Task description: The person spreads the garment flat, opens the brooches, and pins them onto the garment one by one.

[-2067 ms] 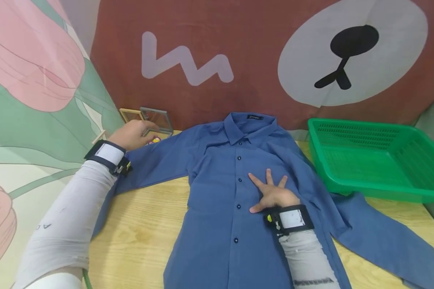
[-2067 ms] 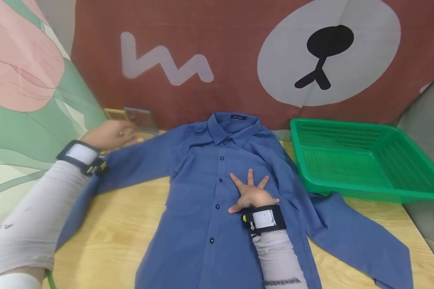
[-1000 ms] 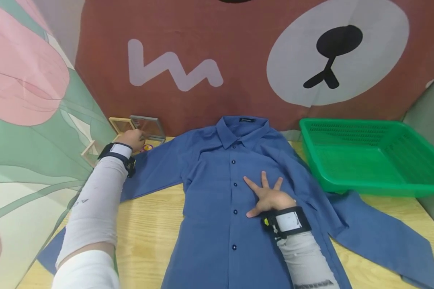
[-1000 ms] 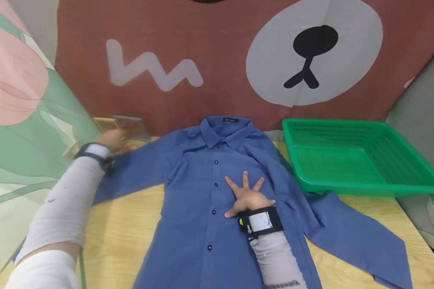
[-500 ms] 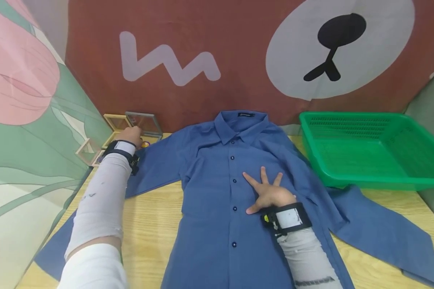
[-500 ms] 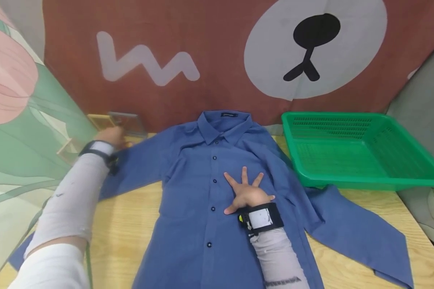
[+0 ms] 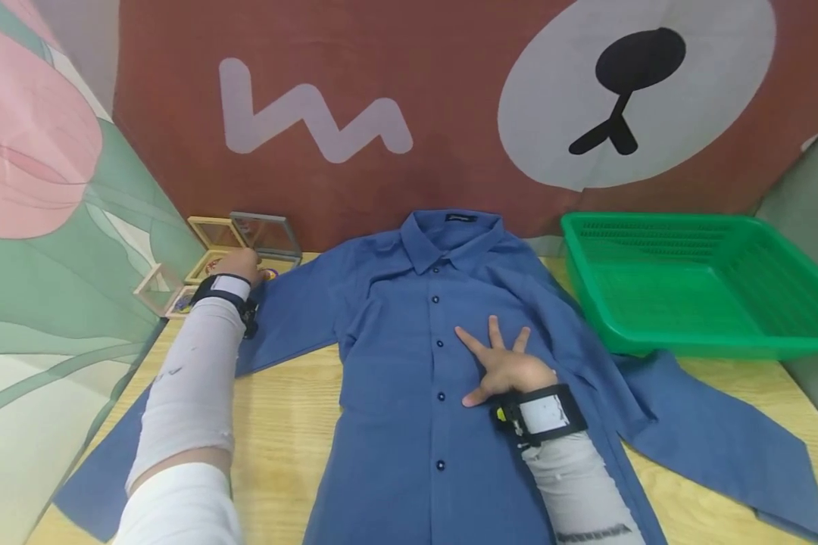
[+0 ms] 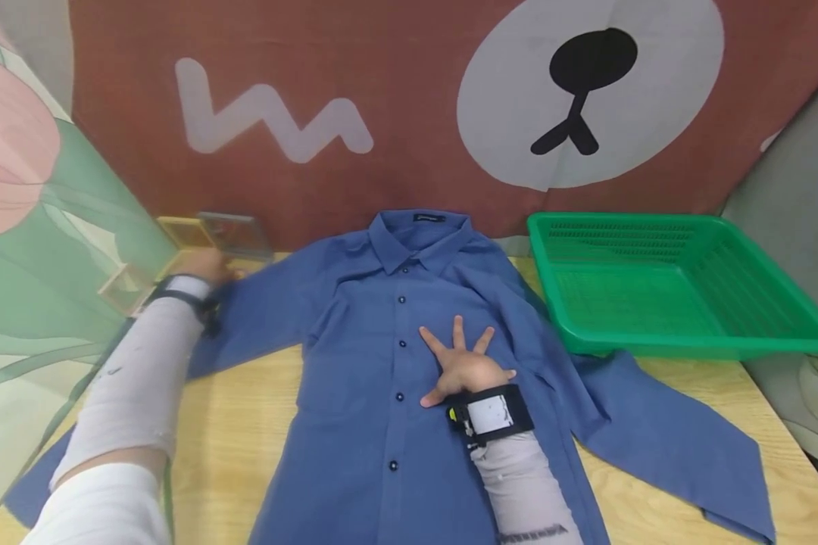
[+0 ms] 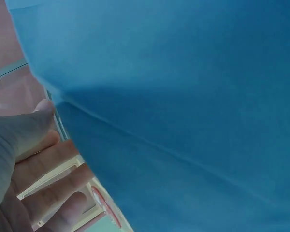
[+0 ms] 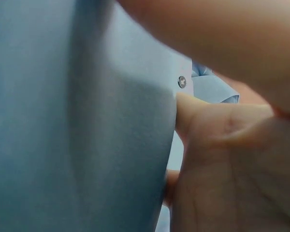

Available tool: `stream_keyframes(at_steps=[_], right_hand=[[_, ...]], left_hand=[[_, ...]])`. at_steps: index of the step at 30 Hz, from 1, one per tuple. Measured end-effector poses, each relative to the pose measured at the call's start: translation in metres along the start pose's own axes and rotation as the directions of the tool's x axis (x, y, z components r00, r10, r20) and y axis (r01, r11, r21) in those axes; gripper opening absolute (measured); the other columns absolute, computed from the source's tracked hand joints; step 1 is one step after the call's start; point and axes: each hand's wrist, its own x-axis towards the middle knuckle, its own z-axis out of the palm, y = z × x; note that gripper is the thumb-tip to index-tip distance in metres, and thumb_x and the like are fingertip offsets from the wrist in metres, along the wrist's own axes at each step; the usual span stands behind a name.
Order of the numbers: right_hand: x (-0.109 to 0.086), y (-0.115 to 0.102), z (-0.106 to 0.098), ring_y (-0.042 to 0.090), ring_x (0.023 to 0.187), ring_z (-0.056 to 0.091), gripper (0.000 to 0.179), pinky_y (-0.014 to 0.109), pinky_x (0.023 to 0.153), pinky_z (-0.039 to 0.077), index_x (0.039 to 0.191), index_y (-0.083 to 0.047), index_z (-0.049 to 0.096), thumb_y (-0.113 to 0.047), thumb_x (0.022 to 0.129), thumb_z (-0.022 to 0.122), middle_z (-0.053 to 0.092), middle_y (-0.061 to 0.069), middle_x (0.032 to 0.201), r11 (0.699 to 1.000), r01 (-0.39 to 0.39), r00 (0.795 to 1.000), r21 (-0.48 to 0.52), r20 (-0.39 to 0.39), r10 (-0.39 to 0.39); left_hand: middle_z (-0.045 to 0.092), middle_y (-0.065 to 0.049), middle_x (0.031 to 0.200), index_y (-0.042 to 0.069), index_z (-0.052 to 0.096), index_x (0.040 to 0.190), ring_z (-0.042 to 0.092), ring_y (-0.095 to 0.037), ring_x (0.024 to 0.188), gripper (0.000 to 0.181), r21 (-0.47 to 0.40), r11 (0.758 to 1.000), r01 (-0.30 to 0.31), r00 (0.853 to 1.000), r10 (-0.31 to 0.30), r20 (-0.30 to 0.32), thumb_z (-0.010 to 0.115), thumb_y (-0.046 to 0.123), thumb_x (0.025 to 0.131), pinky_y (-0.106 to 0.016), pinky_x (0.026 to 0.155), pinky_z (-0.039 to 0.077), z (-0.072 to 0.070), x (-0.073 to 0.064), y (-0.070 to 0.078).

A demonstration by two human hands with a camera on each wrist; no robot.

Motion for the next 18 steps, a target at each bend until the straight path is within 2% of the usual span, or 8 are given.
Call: stream_keyframes(at_steps=[4, 7, 18], right_hand=[[0.0001, -0.0003, 0.0004, 0.057, 0.142, -0.026, 0.119, 0.093, 0.086, 0.015, 0.159, -0.042, 0.010, -0.046, 0.069, 0.088, -0.023, 0.011, 0.165, 1.000, -0.002, 1.000, 0.003, 0.004, 0.002], [-0.0005, 0.0003, 0.0003, 0.057, 0.142, -0.027, 0.119, 0.093, 0.086, 0.015, 0.159, -0.042, 0.009, -0.046, 0.069, 0.088, -0.022, 0.011, 0.165, 1.000, -0.007, 1.000, 0.002, 0.002, 0.007], [-0.0010, 0.0013, 0.0010, 0.054, 0.145, -0.025, 0.117, 0.092, 0.089, 0.016, 0.158, -0.043, 0.009, -0.047, 0.070, 0.087, -0.021, 0.009, 0.166, 1.000, -0.021, 1.000, -0.014, -0.006, 0.021]], left_hand=[[0.067, -0.034, 0.107, -0.011, 0.067, 0.104, 0.064, -0.052, 0.100, 0.034, -0.001, 1.000, -0.015, 0.998, 0.015, -0.058, 0.065, 0.019, 0.088, -0.060, 0.084, 0.052, 0.0056, 0.0009, -0.0022], [0.067, -0.034, 0.111, -0.011, 0.067, 0.109, 0.063, -0.052, 0.103, 0.035, -0.008, 1.000, -0.027, 0.997, 0.027, -0.072, 0.066, 0.017, 0.087, -0.059, 0.086, 0.052, 0.0066, 0.0013, 0.0008], [0.064, -0.036, 0.114, -0.016, 0.065, 0.112, 0.061, -0.054, 0.106, 0.035, -0.018, 0.996, -0.084, 0.996, 0.084, -0.032, 0.061, 0.009, 0.088, -0.059, 0.092, 0.050, 0.0075, 0.0039, 0.0022]])
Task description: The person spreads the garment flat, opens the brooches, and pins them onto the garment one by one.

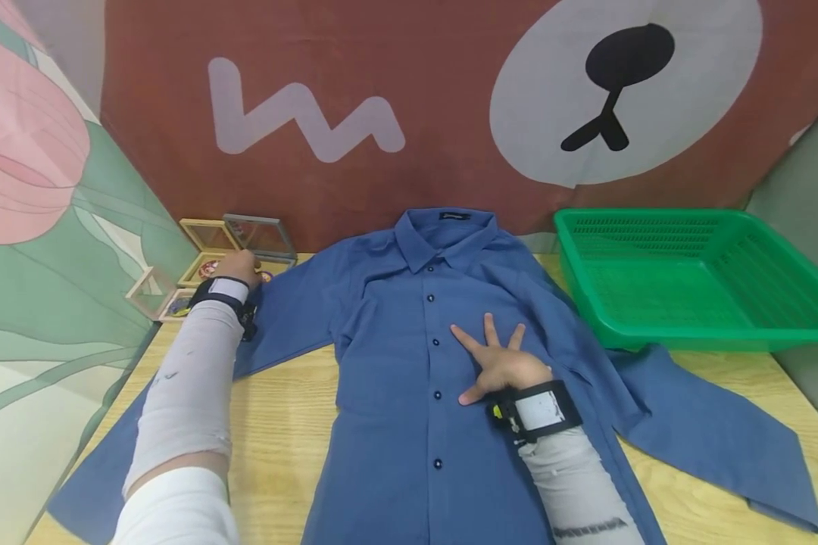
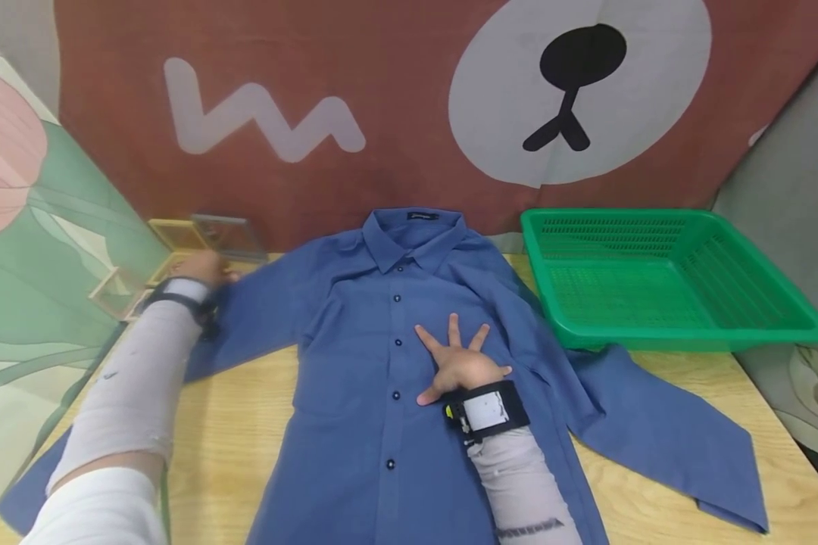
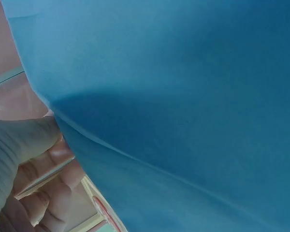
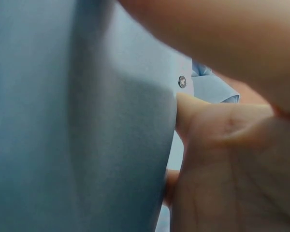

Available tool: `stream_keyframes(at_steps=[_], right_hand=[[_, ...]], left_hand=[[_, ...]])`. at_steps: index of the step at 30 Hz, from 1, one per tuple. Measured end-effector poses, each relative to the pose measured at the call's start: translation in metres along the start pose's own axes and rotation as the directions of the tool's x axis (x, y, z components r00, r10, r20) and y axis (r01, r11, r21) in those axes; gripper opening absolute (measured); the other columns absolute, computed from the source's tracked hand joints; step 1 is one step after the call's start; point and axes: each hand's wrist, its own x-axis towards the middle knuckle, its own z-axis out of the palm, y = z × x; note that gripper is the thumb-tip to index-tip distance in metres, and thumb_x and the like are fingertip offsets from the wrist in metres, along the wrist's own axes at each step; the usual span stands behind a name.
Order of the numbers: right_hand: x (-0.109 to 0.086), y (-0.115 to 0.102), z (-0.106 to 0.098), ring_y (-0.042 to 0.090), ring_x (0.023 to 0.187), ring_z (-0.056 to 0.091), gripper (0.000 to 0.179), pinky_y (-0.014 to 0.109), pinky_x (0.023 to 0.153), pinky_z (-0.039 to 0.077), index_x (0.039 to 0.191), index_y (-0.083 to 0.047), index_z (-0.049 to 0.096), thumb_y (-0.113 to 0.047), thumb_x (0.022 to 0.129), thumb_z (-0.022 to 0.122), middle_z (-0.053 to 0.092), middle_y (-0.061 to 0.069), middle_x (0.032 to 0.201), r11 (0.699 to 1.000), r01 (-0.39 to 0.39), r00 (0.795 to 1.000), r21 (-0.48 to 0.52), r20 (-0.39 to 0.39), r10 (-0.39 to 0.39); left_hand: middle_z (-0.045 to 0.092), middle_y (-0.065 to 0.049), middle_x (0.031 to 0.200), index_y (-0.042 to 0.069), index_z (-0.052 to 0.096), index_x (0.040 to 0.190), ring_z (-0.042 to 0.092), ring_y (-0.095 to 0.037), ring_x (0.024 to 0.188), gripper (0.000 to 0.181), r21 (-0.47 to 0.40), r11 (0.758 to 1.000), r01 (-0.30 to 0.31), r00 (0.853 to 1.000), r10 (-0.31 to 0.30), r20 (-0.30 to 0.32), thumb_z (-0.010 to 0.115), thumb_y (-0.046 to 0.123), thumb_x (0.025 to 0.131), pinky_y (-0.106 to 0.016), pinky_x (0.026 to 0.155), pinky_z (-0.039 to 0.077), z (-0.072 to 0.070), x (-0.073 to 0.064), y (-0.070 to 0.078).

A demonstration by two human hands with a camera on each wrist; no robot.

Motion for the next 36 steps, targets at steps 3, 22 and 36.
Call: stream_keyframes(at_steps=[3, 22, 36], right_hand=[[0.000, 0.000, 0.000, 0.054, 0.144, -0.026, 0.117, 0.092, 0.089, 0.015, 0.158, -0.043, 0.009, -0.047, 0.070, 0.087, -0.022, 0.009, 0.166, 1.000, 0.001, 1.000, 0.004, 0.004, -0.001], [-0.001, -0.001, -0.004, 0.055, 0.142, -0.028, 0.118, 0.092, 0.089, 0.012, 0.158, -0.043, 0.008, -0.045, 0.071, 0.087, -0.024, 0.010, 0.165, 1.000, 0.005, 1.000, 0.010, 0.016, -0.005], [-0.001, 0.001, -0.005, 0.054, 0.143, -0.028, 0.117, 0.092, 0.090, 0.013, 0.158, -0.043, 0.006, -0.046, 0.073, 0.086, -0.025, 0.009, 0.165, 1.000, 0.013, 1.000, 0.016, 0.027, -0.013]], left_hand=[[0.065, -0.035, 0.114, -0.016, 0.065, 0.112, 0.062, -0.053, 0.106, 0.035, -0.009, 1.000, -0.010, 1.000, 0.010, -0.016, 0.062, 0.009, 0.087, -0.058, 0.092, 0.051, 0.000, -0.001, -0.003], [0.073, -0.025, 0.090, -0.009, 0.073, 0.094, 0.067, -0.045, 0.085, 0.023, -0.095, 0.995, -0.001, 0.999, -0.004, -0.053, 0.069, 0.013, 0.090, -0.056, 0.078, 0.050, -0.014, -0.009, -0.020], [0.071, -0.030, 0.095, -0.013, 0.071, 0.099, 0.065, -0.049, 0.088, 0.028, -0.149, 0.988, -0.032, 0.986, 0.007, -0.165, 0.065, 0.014, 0.092, -0.057, 0.076, 0.050, -0.050, -0.026, -0.029]])
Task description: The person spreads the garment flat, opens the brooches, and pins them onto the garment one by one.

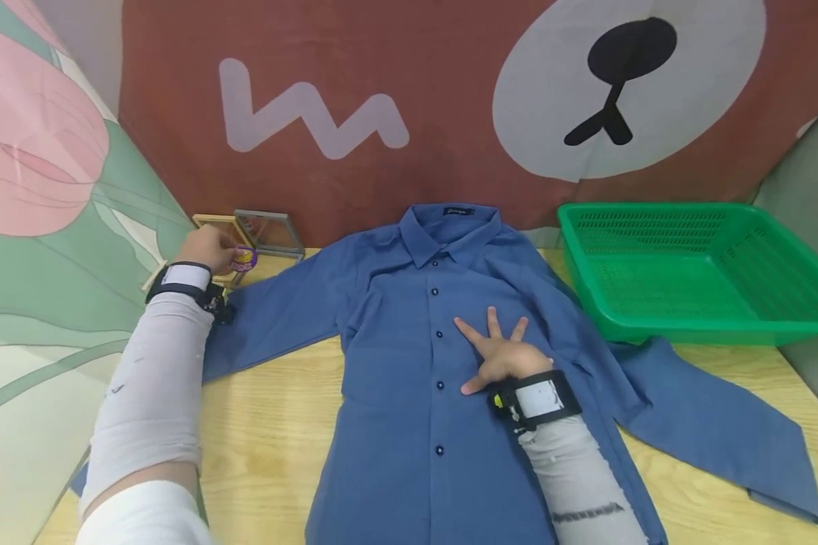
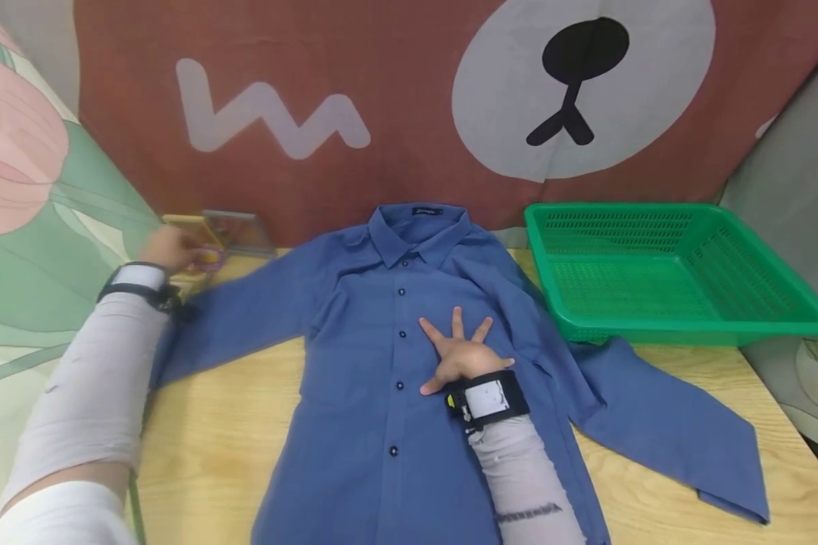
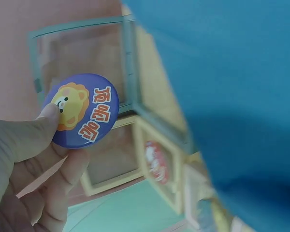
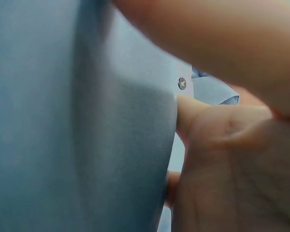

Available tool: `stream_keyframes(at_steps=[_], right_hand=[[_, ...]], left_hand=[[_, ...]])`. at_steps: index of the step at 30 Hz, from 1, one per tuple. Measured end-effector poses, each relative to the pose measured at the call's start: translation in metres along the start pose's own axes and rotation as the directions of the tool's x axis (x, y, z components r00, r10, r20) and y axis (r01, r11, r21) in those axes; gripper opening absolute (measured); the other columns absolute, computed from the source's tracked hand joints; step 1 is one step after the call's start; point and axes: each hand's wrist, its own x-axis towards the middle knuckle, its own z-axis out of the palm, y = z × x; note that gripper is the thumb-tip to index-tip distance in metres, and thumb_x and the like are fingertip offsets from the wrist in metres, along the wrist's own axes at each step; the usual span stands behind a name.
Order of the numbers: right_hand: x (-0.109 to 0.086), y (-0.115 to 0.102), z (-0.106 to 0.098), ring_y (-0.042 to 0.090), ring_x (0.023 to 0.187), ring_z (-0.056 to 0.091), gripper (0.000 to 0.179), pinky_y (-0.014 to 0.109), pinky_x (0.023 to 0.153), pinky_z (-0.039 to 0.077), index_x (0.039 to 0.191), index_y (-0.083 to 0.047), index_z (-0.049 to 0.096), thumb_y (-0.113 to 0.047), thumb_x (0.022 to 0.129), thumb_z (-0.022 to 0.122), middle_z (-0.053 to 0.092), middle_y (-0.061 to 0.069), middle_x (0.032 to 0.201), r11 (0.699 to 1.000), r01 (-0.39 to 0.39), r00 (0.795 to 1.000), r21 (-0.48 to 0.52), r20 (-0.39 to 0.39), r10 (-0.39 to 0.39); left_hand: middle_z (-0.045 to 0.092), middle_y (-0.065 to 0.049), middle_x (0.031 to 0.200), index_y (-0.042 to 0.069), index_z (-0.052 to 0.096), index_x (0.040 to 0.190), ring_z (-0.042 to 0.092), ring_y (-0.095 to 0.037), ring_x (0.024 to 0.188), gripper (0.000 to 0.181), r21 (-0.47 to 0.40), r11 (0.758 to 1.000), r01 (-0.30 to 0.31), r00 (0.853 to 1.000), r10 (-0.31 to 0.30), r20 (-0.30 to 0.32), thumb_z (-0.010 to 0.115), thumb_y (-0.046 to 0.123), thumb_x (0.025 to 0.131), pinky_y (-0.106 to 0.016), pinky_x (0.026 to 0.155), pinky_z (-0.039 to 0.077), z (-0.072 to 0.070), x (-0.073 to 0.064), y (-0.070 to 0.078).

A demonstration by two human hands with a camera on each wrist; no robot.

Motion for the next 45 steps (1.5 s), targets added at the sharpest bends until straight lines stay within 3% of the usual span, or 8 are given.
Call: stream_keyframes(at_steps=[5, 10, 17, 21, 26, 31, 36, 45], right_hand=[[0.002, -0.002, -0.002, 0.055, 0.142, -0.029, 0.118, 0.093, 0.088, 0.011, 0.159, -0.042, 0.007, -0.047, 0.072, 0.087, -0.025, 0.010, 0.165, 1.000, 0.005, 1.000, -0.002, -0.009, -0.005], [0.002, -0.002, -0.002, 0.056, 0.141, -0.030, 0.119, 0.093, 0.088, 0.012, 0.159, -0.041, 0.007, -0.048, 0.071, 0.087, -0.025, 0.010, 0.165, 1.000, 0.013, 1.000, -0.006, -0.003, -0.013], [0.001, 0.000, -0.002, 0.057, 0.141, -0.029, 0.118, 0.092, 0.088, 0.014, 0.159, -0.039, 0.006, -0.048, 0.073, 0.086, -0.025, 0.012, 0.164, 1.000, 0.024, 1.000, -0.011, 0.006, -0.024], [0.001, 0.003, -0.001, 0.057, 0.141, -0.028, 0.118, 0.092, 0.088, 0.015, 0.159, -0.039, 0.006, -0.048, 0.073, 0.086, -0.025, 0.013, 0.164, 1.000, 0.024, 1.000, -0.006, 0.008, -0.024], [0.001, 0.003, -0.001, 0.058, 0.141, -0.028, 0.118, 0.092, 0.088, 0.016, 0.159, -0.039, 0.006, -0.048, 0.073, 0.086, -0.024, 0.013, 0.164, 1.000, 0.023, 1.000, -0.016, 0.008, -0.023], [0.001, 0.000, -0.002, 0.058, 0.141, -0.027, 0.117, 0.092, 0.088, 0.017, 0.160, -0.038, 0.006, -0.048, 0.073, 0.085, -0.024, 0.014, 0.164, 0.999, 0.034, 0.999, -0.024, 0.004, -0.034], [0.001, -0.001, -0.003, 0.058, 0.141, -0.029, 0.117, 0.092, 0.088, 0.016, 0.159, -0.039, 0.007, -0.048, 0.073, 0.085, -0.024, 0.014, 0.164, 0.999, 0.032, 0.999, -0.028, 0.007, -0.032], [0.003, -0.002, -0.002, 0.056, 0.141, -0.030, 0.117, 0.092, 0.088, 0.015, 0.159, -0.041, 0.006, -0.048, 0.073, 0.086, -0.025, 0.012, 0.164, 1.000, 0.023, 1.000, -0.016, 0.010, -0.023]], left_hand=[[0.069, -0.033, 0.100, -0.014, 0.070, 0.104, 0.064, -0.048, 0.091, 0.031, -0.056, 0.998, 0.004, 0.998, -0.007, -0.056, 0.063, 0.016, 0.096, -0.057, 0.074, 0.050, -0.025, -0.014, 0.006], [0.068, -0.033, 0.105, -0.011, 0.070, 0.108, 0.065, -0.049, 0.096, 0.030, -0.057, 0.998, -0.017, 0.991, 0.009, -0.135, 0.062, 0.016, 0.098, -0.058, 0.077, 0.050, -0.045, -0.036, 0.028], [0.071, -0.027, 0.095, -0.007, 0.073, 0.104, 0.065, -0.035, 0.078, 0.022, -0.021, 0.991, -0.136, 0.976, 0.130, -0.176, 0.065, 0.012, 0.095, -0.040, 0.063, 0.047, -0.056, -0.059, 0.071], [0.072, -0.024, 0.094, -0.005, 0.074, 0.104, 0.063, -0.029, 0.073, 0.021, -0.063, 0.977, -0.203, 0.965, 0.189, -0.181, 0.066, 0.012, 0.095, -0.036, 0.062, 0.045, -0.055, -0.071, 0.091], [0.073, -0.024, 0.103, -0.004, 0.074, 0.108, 0.068, -0.034, 0.087, 0.023, -0.203, 0.951, -0.235, 0.956, 0.188, -0.224, 0.065, 0.015, 0.097, -0.043, 0.073, 0.051, -0.046, -0.085, 0.112], [0.074, -0.020, 0.098, -0.002, 0.075, 0.104, 0.064, -0.028, 0.082, 0.020, -0.237, 0.914, -0.329, 0.921, 0.255, -0.295, 0.068, 0.014, 0.095, -0.027, 0.067, 0.042, -0.034, -0.093, 0.126], [0.076, -0.018, 0.095, -0.001, 0.075, 0.102, 0.065, -0.023, 0.080, 0.017, -0.309, 0.878, -0.365, 0.897, 0.244, -0.368, 0.070, 0.011, 0.093, -0.010, 0.064, 0.040, -0.022, -0.099, 0.145], [0.076, -0.013, 0.092, 0.003, 0.077, 0.101, 0.068, -0.018, 0.080, 0.015, -0.366, 0.810, -0.457, 0.857, 0.291, -0.426, 0.071, 0.013, 0.092, -0.008, 0.065, 0.047, -0.018, -0.117, 0.183]])
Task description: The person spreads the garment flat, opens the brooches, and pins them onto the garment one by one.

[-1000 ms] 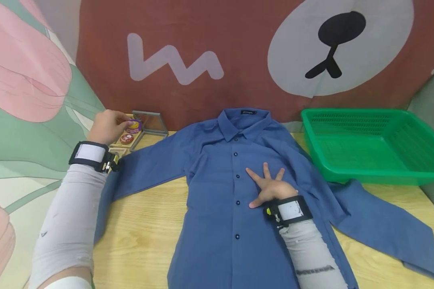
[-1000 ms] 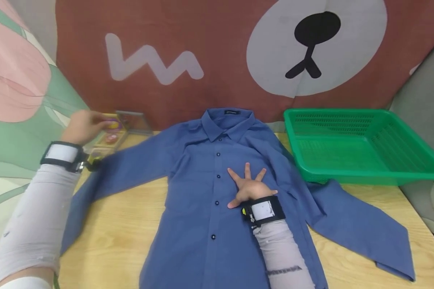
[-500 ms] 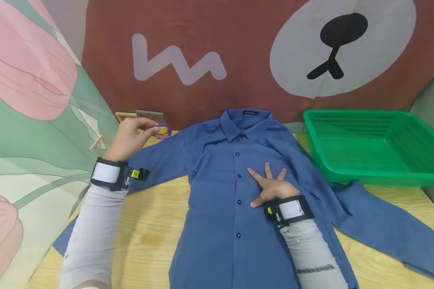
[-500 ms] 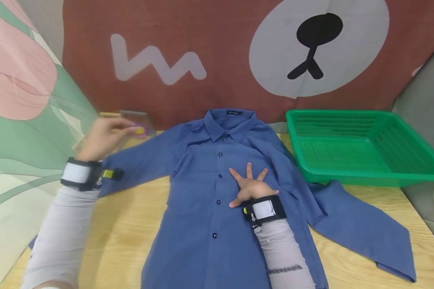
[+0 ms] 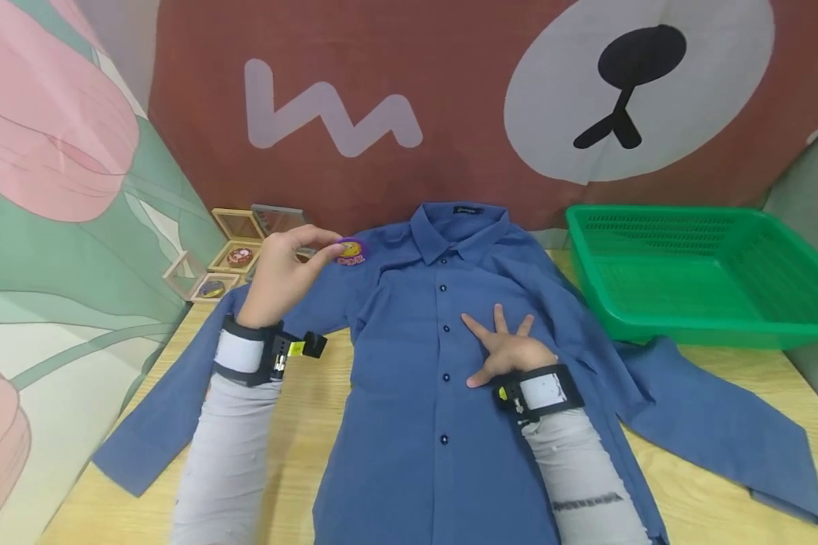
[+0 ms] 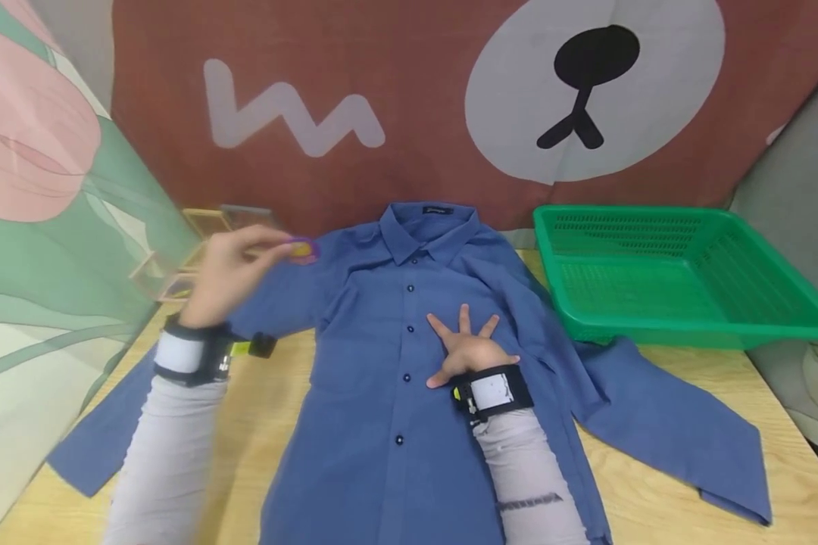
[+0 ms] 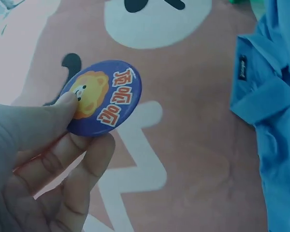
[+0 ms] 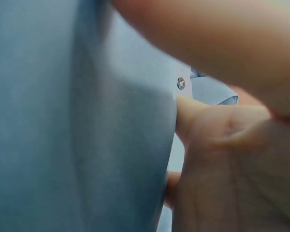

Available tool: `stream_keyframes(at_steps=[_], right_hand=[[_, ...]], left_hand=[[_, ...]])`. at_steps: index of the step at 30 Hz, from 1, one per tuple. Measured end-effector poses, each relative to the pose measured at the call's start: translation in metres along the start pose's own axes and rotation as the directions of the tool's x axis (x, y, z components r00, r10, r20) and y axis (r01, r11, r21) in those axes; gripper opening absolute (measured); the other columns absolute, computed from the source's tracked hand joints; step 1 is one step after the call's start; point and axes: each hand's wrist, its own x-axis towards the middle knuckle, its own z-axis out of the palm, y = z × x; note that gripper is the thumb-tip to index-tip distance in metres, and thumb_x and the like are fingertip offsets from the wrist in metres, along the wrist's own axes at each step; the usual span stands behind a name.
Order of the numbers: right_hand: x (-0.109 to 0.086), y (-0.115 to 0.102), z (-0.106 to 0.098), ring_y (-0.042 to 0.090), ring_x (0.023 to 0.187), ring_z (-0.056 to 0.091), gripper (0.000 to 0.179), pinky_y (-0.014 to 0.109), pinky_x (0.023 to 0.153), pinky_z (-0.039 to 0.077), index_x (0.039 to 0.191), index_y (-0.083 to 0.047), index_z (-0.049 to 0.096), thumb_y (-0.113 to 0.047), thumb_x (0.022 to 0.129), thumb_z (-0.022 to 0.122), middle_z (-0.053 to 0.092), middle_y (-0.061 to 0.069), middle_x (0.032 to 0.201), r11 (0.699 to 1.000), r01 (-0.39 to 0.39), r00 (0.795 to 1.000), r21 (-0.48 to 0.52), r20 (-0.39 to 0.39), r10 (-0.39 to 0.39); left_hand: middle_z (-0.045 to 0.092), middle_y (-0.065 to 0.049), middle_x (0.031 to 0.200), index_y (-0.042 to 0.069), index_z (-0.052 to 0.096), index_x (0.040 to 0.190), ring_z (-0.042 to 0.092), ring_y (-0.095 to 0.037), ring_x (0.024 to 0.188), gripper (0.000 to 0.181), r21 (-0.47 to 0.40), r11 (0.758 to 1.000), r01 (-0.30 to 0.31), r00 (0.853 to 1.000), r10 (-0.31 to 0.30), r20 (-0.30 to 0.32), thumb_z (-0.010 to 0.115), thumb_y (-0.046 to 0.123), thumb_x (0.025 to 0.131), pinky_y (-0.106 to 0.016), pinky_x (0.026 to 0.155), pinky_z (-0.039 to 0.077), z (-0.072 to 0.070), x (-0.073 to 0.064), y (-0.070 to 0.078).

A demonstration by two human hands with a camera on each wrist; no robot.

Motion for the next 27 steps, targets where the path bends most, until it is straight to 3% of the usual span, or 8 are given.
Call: stream_keyframes(at_steps=[4, 7, 14, 19, 23, 27], right_hand=[[0.001, -0.003, 0.001, 0.056, 0.142, -0.029, 0.116, 0.092, 0.088, 0.016, 0.159, -0.042, 0.006, -0.048, 0.074, 0.085, -0.025, 0.012, 0.164, 1.000, 0.018, 1.000, 0.004, 0.008, -0.018], [0.002, -0.006, 0.001, 0.056, 0.142, -0.028, 0.116, 0.092, 0.089, 0.017, 0.158, -0.043, 0.007, -0.048, 0.074, 0.085, -0.023, 0.011, 0.165, 1.000, 0.027, 1.000, 0.005, -0.003, -0.027], [0.001, -0.001, 0.004, 0.058, 0.141, -0.026, 0.116, 0.090, 0.093, 0.017, 0.159, -0.040, 0.007, -0.048, 0.074, 0.085, -0.022, 0.014, 0.165, 1.000, 0.024, 1.000, -0.006, 0.000, -0.024], [-0.002, 0.003, 0.002, 0.063, 0.140, -0.024, 0.115, 0.086, 0.101, 0.016, 0.160, -0.035, 0.008, -0.047, 0.075, 0.084, -0.020, 0.019, 0.164, 0.999, 0.039, 0.999, -0.016, -0.016, -0.039], [-0.002, 0.004, 0.000, 0.062, 0.141, -0.024, 0.115, 0.088, 0.095, 0.018, 0.160, -0.036, 0.008, -0.048, 0.075, 0.084, -0.020, 0.018, 0.165, 0.999, 0.038, 0.999, -0.022, -0.020, -0.039], [-0.001, 0.003, 0.000, 0.061, 0.141, -0.024, 0.114, 0.090, 0.091, 0.019, 0.160, -0.036, 0.009, -0.050, 0.075, 0.084, -0.021, 0.016, 0.165, 0.999, 0.027, 0.999, -0.030, -0.020, -0.027]], left_hand=[[0.076, -0.009, 0.091, 0.005, 0.077, 0.100, 0.063, -0.001, 0.080, 0.013, -0.035, 0.999, 0.000, 0.999, -0.002, -0.049, 0.072, 0.014, 0.092, -0.010, 0.063, 0.048, 0.002, -0.004, 0.012], [0.075, -0.009, 0.091, 0.004, 0.077, 0.099, 0.061, 0.004, 0.081, 0.013, -0.090, 0.996, 0.007, 0.997, -0.014, -0.079, 0.072, 0.013, 0.091, -0.011, 0.062, 0.048, 0.003, -0.007, 0.025], [0.074, -0.007, 0.093, 0.005, 0.077, 0.102, 0.063, -0.003, 0.082, 0.014, -0.184, 0.982, 0.037, 0.999, -0.043, -0.029, 0.073, 0.011, 0.091, -0.015, 0.066, 0.053, 0.010, -0.023, 0.064], [0.075, -0.003, 0.095, 0.007, 0.078, 0.102, 0.065, -0.008, 0.082, 0.014, -0.222, 0.975, 0.012, 1.000, -0.013, -0.004, 0.074, 0.012, 0.090, -0.022, 0.067, 0.055, 0.017, -0.032, 0.090], [0.075, -0.003, 0.095, 0.007, 0.078, 0.101, 0.066, -0.010, 0.083, 0.014, -0.272, 0.962, 0.012, 1.000, -0.014, -0.009, 0.074, 0.012, 0.089, -0.025, 0.065, 0.055, 0.028, -0.039, 0.104], [0.075, -0.005, 0.096, 0.006, 0.077, 0.102, 0.067, -0.011, 0.084, 0.015, -0.349, 0.936, 0.048, 0.999, -0.049, 0.005, 0.075, 0.012, 0.089, -0.026, 0.065, 0.056, 0.042, -0.044, 0.114]])
